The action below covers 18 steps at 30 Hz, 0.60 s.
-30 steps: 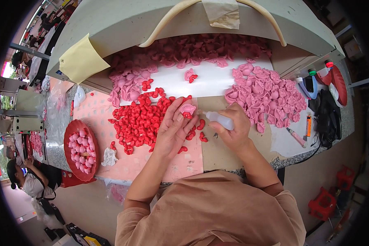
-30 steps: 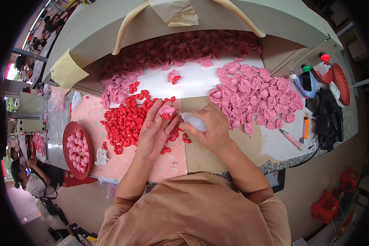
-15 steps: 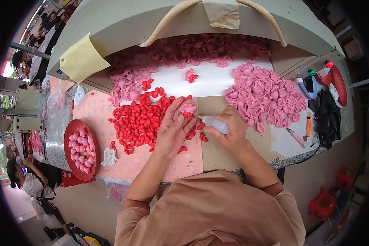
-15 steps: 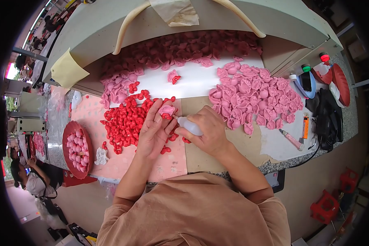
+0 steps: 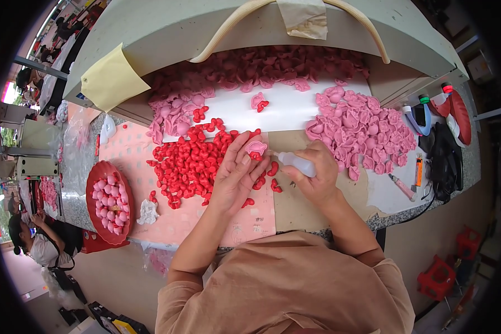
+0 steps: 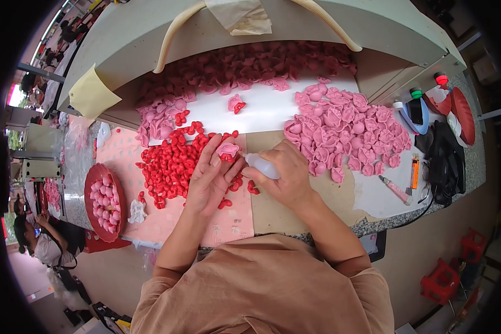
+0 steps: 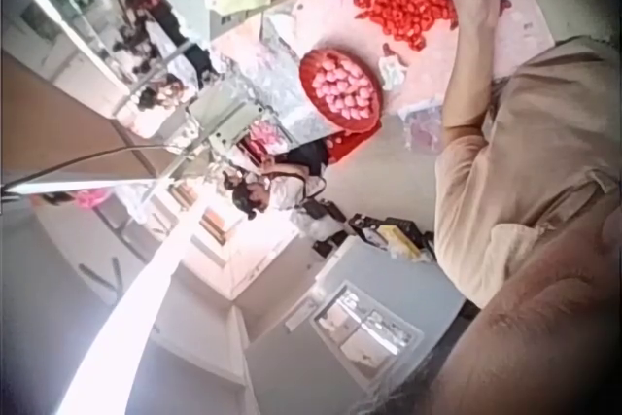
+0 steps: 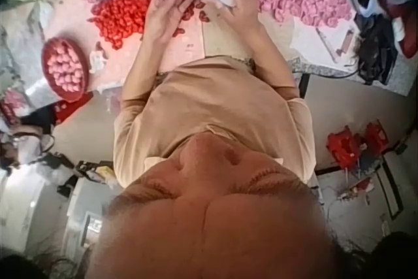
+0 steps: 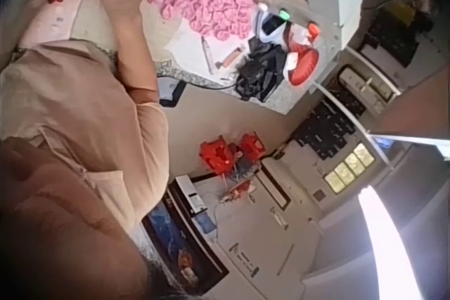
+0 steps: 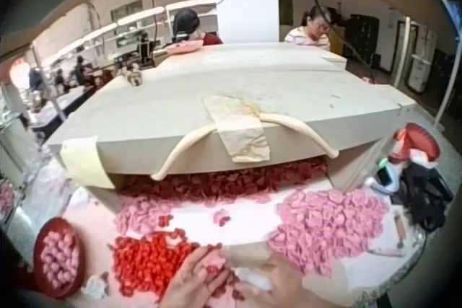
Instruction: Assembling small pink and red plastic parts using a squeeze bottle of adhesive or lubricant.
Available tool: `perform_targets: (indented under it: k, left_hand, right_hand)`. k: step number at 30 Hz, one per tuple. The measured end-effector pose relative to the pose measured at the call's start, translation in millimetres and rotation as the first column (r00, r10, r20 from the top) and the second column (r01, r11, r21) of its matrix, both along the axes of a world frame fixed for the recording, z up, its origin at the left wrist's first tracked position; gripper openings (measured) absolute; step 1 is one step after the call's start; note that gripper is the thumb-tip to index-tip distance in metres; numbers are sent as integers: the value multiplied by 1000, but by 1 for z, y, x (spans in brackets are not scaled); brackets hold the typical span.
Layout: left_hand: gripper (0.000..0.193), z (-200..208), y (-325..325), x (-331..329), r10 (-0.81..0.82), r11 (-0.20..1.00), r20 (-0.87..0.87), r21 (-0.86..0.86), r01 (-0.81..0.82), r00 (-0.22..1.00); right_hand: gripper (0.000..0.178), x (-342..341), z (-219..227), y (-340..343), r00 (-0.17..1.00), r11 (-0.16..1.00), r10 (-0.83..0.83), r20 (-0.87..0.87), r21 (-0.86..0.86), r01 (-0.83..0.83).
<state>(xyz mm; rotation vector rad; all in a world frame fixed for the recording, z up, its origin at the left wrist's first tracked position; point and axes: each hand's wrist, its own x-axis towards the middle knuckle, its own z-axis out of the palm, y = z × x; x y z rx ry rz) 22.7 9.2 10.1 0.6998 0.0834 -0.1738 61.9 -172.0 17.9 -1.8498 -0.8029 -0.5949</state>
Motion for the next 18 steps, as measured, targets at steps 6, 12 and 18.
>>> perform_targets:
  k: [6, 12, 18]
  left_hand:
    - [47, -1, 0, 0, 23, 1000, -13, 1, -23, 1000]
    - [47, -1, 1, 0, 12, 1000, -47, -18, -13, 999]
    - [48, -2, 3, 0, -18, 999, -51, -48, 16, 999]
  right_hand:
    - [33, 0, -1, -2, 1000, 999, -26, 3, -41, 26]
    - [25, -3, -5, -2, 985, 991, 36, -168, 136, -13]
    - [27, -5, -6, 1, 986, 994, 74, -150, 90, -61]
